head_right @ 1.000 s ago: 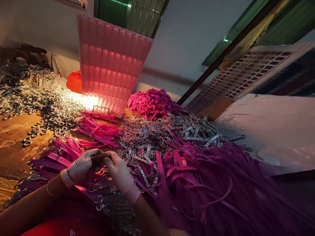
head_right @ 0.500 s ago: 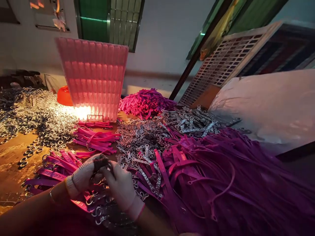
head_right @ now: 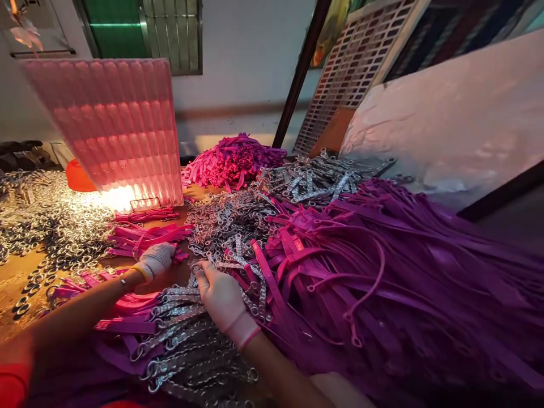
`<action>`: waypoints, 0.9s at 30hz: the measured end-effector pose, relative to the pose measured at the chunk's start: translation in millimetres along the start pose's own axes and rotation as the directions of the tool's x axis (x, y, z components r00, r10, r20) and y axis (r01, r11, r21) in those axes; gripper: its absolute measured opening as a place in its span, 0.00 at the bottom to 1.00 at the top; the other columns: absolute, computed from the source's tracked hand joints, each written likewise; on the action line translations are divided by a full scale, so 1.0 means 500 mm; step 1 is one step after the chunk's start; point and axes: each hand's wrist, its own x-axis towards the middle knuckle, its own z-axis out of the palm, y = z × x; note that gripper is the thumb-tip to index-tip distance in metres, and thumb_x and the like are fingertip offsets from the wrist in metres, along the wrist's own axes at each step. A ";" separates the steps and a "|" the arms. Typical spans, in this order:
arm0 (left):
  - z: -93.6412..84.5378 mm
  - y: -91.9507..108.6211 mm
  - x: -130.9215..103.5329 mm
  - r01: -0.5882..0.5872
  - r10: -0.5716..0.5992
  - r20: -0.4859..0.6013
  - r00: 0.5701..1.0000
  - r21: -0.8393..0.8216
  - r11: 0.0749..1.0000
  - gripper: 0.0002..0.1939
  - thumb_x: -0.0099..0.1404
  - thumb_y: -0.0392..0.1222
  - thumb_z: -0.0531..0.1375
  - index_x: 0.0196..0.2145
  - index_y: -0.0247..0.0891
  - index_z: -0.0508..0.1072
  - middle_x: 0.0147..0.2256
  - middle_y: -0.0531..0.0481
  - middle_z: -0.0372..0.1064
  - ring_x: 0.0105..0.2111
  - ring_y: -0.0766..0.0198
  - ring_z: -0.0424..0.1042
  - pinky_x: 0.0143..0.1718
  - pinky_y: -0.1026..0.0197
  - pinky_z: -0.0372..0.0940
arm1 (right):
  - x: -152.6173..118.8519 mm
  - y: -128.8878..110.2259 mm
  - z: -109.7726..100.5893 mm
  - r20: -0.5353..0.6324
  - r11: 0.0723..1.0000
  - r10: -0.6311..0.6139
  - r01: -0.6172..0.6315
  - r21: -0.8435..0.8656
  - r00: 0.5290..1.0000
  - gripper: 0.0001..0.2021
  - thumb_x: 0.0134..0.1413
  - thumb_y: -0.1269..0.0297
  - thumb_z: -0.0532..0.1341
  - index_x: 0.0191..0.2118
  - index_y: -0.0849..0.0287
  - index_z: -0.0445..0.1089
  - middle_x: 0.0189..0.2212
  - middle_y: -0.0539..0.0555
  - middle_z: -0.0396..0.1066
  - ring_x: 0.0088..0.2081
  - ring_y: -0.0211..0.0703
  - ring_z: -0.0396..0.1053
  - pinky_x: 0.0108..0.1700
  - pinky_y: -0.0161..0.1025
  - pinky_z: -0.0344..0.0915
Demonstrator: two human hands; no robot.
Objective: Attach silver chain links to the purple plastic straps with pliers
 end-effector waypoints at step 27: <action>-0.052 -0.048 -0.356 -0.136 0.131 0.041 0.991 0.190 0.972 0.12 0.63 0.44 0.59 0.27 0.35 0.74 0.22 0.52 0.66 0.23 0.67 0.59 0.23 0.66 0.52 | -0.078 -0.192 0.110 0.387 0.839 -0.169 0.339 -0.426 0.906 0.20 0.66 0.66 0.54 0.61 0.59 0.61 0.45 0.59 0.75 0.44 0.46 0.73 0.43 0.37 0.64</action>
